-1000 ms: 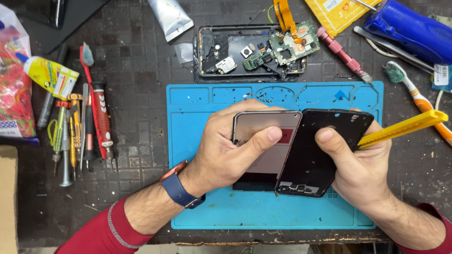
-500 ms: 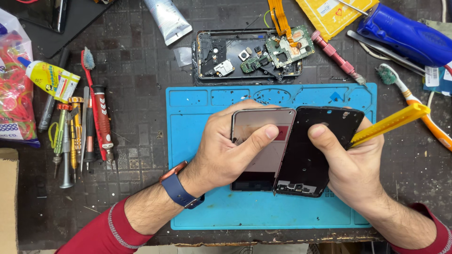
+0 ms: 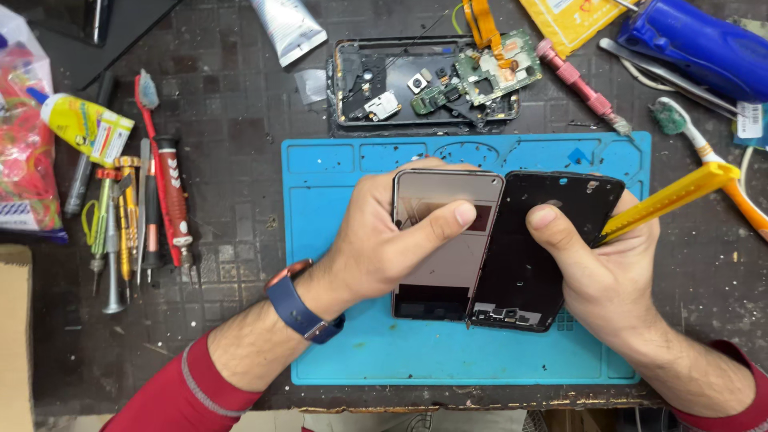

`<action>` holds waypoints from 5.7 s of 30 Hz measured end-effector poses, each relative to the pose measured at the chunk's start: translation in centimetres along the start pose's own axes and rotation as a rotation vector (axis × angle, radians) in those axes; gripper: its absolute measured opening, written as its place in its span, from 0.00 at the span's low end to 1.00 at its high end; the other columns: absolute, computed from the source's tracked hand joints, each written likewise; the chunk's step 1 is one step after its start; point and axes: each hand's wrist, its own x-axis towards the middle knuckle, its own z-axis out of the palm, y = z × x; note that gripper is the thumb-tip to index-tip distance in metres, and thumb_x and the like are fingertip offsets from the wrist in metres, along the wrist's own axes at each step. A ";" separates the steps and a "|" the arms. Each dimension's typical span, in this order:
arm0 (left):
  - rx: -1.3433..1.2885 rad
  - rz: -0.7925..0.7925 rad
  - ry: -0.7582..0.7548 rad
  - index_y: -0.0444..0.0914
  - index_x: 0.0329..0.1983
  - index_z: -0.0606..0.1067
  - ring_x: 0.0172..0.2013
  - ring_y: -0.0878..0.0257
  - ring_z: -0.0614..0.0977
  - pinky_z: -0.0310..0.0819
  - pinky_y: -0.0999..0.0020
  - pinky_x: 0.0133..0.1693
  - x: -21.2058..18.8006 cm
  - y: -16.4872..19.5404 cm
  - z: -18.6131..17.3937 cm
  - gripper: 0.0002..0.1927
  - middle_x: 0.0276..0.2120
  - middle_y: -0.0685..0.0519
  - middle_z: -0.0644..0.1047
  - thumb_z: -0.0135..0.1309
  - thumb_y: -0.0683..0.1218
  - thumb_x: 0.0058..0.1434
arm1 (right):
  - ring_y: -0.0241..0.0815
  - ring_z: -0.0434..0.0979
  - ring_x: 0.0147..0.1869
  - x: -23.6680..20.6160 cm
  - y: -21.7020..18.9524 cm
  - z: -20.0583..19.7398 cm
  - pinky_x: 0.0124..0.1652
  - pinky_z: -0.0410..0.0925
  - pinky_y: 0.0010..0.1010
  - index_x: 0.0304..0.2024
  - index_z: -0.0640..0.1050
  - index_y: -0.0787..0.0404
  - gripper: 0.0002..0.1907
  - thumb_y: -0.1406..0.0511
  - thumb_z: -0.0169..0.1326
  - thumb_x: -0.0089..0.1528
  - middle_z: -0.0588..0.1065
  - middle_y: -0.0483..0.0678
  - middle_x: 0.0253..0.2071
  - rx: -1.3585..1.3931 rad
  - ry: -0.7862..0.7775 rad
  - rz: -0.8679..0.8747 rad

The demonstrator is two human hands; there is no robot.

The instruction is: The person works on a disassembled smartphone on a blue repair mat, first manipulating small internal components by hand, then using a metal pry tool to lift the battery flex cable and connectors, and finally using a yellow plastic pry bar to separate the display assembly from the phone frame, peeling the screen away by the end.

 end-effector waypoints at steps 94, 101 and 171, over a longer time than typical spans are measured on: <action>-0.023 -0.141 -0.148 0.32 0.63 0.71 0.55 0.64 0.82 0.80 0.63 0.61 -0.1 0.6 -0.6 0.21 0.54 0.49 0.81 0.56 0.40 0.68 | 0.29 0.71 0.34 3.0 0.2 -3.1 0.35 0.69 0.22 0.39 0.72 0.62 0.05 0.71 0.54 0.70 0.73 0.43 0.34 0.220 0.058 0.222; -0.049 -0.145 -0.121 0.32 0.65 0.70 0.54 0.63 0.83 0.81 0.61 0.59 0.1 0.8 -1.0 0.23 0.53 0.48 0.81 0.56 0.41 0.67 | 0.33 0.73 0.35 3.1 1.0 -4.3 0.37 0.70 0.23 0.35 0.71 0.65 0.10 0.71 0.53 0.73 0.74 0.48 0.37 0.386 0.007 0.119; -0.478 0.100 0.021 0.37 0.79 0.44 0.72 0.49 0.61 0.62 0.60 0.71 4.3 5.0 -5.8 0.40 0.73 0.37 0.59 0.47 0.31 0.70 | 0.37 0.73 0.33 3.6 0.0 -4.3 0.39 0.71 0.31 0.36 0.68 0.63 0.08 0.68 0.50 0.69 0.73 0.50 0.33 0.483 0.133 0.181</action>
